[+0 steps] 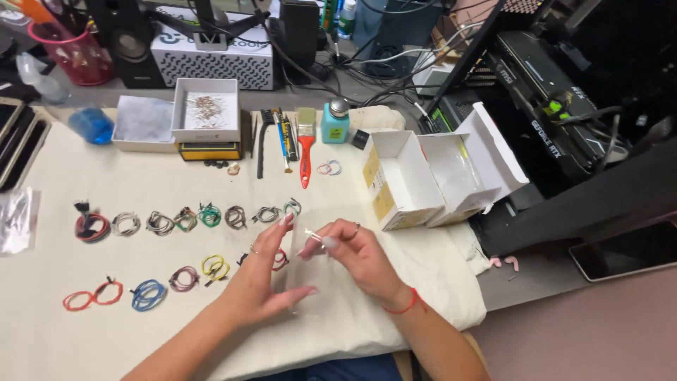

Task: The person picks up several circular wire loops from a desk by hand and places them into a small plastic bag.

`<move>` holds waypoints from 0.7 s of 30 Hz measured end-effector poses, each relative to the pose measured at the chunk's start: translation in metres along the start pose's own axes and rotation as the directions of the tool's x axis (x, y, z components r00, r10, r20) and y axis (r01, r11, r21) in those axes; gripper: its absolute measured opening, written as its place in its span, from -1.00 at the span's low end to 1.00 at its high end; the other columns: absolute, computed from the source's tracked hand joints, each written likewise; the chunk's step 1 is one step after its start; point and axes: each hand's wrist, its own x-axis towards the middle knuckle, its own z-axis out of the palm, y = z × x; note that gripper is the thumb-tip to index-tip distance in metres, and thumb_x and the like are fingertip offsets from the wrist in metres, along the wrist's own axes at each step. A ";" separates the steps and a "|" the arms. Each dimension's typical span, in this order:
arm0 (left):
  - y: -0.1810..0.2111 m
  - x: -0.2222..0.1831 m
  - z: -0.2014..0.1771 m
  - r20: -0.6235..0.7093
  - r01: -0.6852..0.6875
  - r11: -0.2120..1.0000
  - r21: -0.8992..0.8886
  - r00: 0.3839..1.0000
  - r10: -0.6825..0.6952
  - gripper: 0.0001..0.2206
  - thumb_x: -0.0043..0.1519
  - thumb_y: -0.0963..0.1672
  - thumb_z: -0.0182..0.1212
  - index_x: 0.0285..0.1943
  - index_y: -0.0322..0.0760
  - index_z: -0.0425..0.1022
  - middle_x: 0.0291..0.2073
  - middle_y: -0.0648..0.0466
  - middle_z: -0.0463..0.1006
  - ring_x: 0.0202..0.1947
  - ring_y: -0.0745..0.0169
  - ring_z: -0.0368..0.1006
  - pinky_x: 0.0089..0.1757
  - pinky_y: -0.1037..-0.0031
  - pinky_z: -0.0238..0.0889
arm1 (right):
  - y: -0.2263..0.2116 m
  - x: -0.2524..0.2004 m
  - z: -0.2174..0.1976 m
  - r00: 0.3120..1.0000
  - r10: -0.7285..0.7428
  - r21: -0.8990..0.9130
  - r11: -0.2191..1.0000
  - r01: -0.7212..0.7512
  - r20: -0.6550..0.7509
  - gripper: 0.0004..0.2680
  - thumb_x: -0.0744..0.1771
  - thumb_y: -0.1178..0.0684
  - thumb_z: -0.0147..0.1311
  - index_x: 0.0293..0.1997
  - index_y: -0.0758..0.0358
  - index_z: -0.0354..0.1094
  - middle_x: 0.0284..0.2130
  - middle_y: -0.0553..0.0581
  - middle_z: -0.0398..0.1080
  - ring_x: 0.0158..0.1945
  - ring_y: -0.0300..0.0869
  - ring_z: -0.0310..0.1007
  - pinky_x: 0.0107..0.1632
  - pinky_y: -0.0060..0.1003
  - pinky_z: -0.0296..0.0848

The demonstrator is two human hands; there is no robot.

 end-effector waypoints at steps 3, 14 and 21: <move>-0.011 -0.009 -0.002 -0.003 0.044 0.999 -0.015 0.999 -0.044 -0.21 0.16 -0.12 0.31 0.56 -0.35 -0.06 0.50 -0.18 0.14 0.43 -0.17 0.18 0.06 0.28 0.45 | 0.024 0.008 0.017 1.000 0.019 0.078 0.997 -0.019 -0.007 -0.82 0.42 -0.01 0.03 -0.31 0.22 0.28 -0.27 0.19 0.50 -0.27 -0.06 0.59 -0.09 -0.25 0.55; -0.033 0.010 -0.069 -0.596 0.198 0.929 0.313 0.802 0.029 -0.82 0.19 -0.34 0.34 -0.13 -0.28 0.65 -0.26 0.06 0.67 -0.20 0.05 0.57 -0.11 0.32 0.40 | 0.038 0.019 -0.019 0.984 -0.171 0.277 0.949 0.153 0.042 -0.77 0.34 0.16 0.20 -0.48 0.36 0.20 -0.62 0.31 0.35 -0.55 -0.06 0.48 -0.45 -0.25 0.55; -0.072 -0.011 -0.108 -0.690 0.316 0.743 0.591 0.674 0.262 -0.75 0.18 -0.41 0.42 -0.30 -0.24 0.62 -0.29 0.10 0.51 -0.18 0.04 0.40 -0.01 0.28 0.22 | 0.086 0.057 -0.044 1.000 -0.012 0.113 0.993 0.010 0.016 -0.76 0.28 0.20 0.31 -0.52 0.27 0.24 -0.63 0.23 0.41 -0.58 -0.10 0.50 -0.44 -0.26 0.57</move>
